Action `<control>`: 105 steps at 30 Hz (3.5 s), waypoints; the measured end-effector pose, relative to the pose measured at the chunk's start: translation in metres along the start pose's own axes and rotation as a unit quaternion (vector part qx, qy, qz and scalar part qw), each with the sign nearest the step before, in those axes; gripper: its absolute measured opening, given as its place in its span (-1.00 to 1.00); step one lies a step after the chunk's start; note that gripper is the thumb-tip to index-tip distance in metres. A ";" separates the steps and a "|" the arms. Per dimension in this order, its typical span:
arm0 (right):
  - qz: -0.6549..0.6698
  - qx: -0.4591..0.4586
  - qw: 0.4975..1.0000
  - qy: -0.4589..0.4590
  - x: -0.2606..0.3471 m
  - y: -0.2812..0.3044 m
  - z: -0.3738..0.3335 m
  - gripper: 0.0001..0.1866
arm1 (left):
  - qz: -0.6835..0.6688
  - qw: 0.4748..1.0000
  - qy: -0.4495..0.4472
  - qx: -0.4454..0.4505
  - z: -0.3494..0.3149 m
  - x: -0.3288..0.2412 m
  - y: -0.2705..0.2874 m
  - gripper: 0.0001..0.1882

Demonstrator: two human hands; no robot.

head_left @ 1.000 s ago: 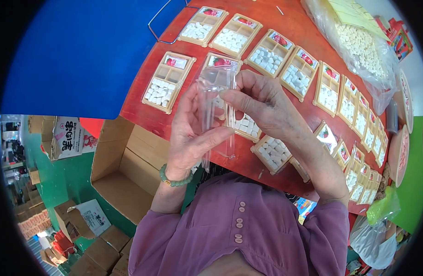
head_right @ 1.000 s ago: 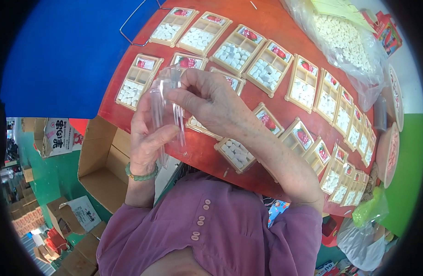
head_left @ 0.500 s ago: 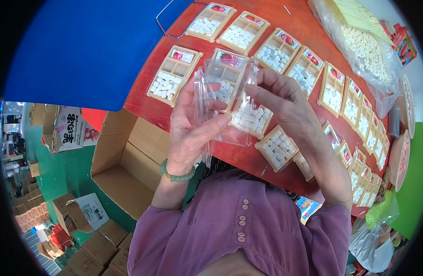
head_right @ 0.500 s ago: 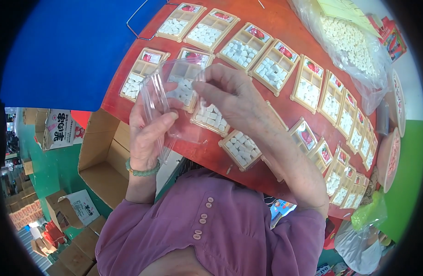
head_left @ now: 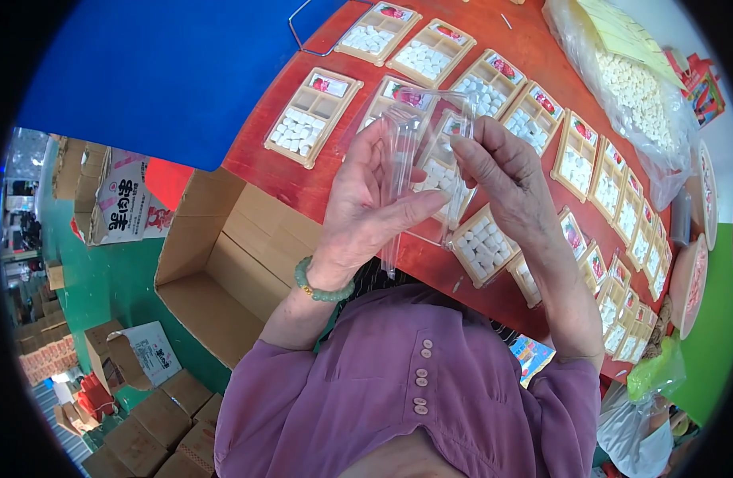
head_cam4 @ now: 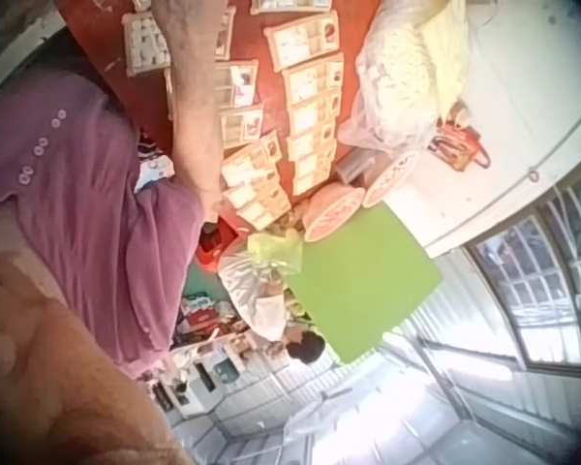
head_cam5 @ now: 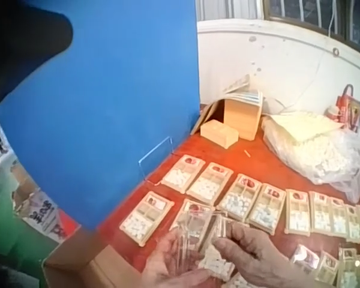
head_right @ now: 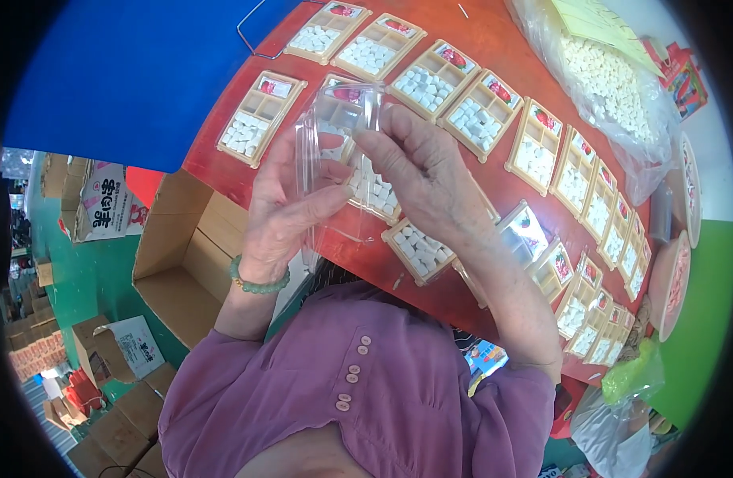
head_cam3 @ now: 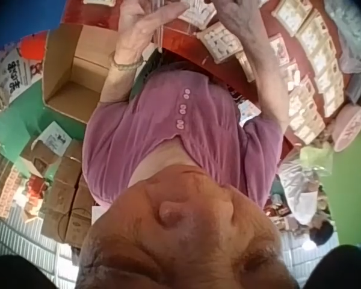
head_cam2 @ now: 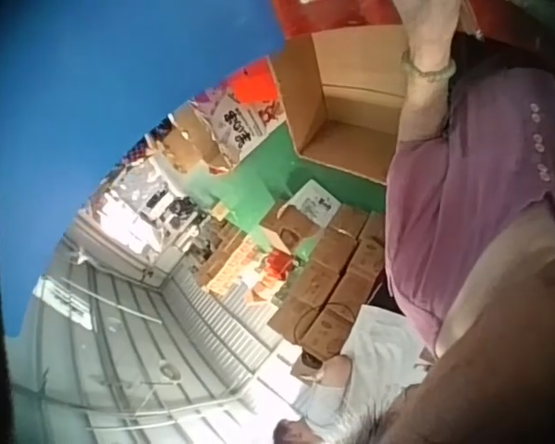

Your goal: Packaging small boxes of white cubes with clear plastic lids.

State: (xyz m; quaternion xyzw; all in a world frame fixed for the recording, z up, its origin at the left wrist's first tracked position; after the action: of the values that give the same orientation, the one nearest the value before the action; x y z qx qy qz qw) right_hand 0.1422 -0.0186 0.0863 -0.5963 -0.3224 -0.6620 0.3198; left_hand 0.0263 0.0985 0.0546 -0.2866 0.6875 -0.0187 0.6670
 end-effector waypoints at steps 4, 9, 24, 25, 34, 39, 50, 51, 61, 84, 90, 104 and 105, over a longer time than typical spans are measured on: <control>-0.047 -0.017 0.998 0.033 -0.001 -0.009 -0.001 -0.71 | 0.015 0.997 -0.078 0.001 -0.003 0.000 -0.008 -0.08; 0.040 0.022 0.998 0.035 0.000 -0.014 -0.006 -0.75 | -0.025 0.997 -0.075 0.013 -0.008 0.001 -0.008 -0.08; 0.080 0.058 0.994 -0.051 -0.010 0.003 -0.041 -0.84 | 0.012 0.999 -0.045 -0.019 -0.026 -0.003 -0.015 -0.23; 0.081 0.056 0.994 -0.050 -0.009 0.003 -0.043 -0.84 | -0.003 0.999 -0.052 -0.017 -0.026 -0.004 -0.017 -0.27; 0.085 0.075 0.991 -0.071 -0.005 0.003 -0.061 -0.82 | -0.029 0.998 -0.044 0.025 -0.023 -0.002 -0.034 -0.42; 0.059 0.048 0.997 -0.011 -0.007 -0.002 -0.068 -0.81 | -0.032 0.998 -0.021 0.042 -0.022 0.004 -0.038 -0.43; 0.145 0.080 0.980 -0.107 -0.010 0.010 -0.071 -0.86 | -0.024 1.000 0.000 0.016 -0.027 0.003 -0.038 -0.59; 0.156 0.070 0.979 -0.113 -0.013 0.013 -0.070 -0.85 | -0.025 0.999 -0.002 0.019 -0.026 0.004 -0.034 -0.59; 0.055 -0.024 0.997 -0.048 0.001 0.032 -0.051 -0.33 | 0.018 0.996 -0.046 0.076 -0.020 0.006 -0.029 -0.60; 0.111 -0.260 0.958 -0.055 -0.052 0.146 0.069 -0.83 | -0.055 0.995 -0.040 0.067 -0.002 0.013 0.025 -0.45; 0.096 -0.273 0.952 -0.094 -0.074 0.147 0.083 -0.80 | -0.146 0.987 -0.037 0.058 0.003 0.023 0.039 -0.28; 0.002 -0.287 0.952 -0.106 -0.085 0.147 0.085 -0.76 | -0.155 0.983 -0.045 0.087 0.011 0.033 0.048 -0.17; 0.002 -0.288 0.952 -0.107 -0.085 0.147 0.085 -0.76 | -0.154 0.983 -0.045 0.088 0.010 0.033 0.048 -0.16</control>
State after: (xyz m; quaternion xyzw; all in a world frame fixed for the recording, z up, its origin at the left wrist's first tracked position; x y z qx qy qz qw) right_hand 0.3179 -0.0330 0.0150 -0.7309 -0.1491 -0.6585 0.1002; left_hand 0.0201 0.1283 0.0042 -0.3295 0.6002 -0.1692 0.7089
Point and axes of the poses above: each hand's wrist, its own z-axis towards the middle knuckle, its own y-axis out of the back of the hand, x = y × z, the point moved 2 cm from there along z, towards the middle knuckle, and after that the axes turned 2 degrees about z, right-handed, at the moved point
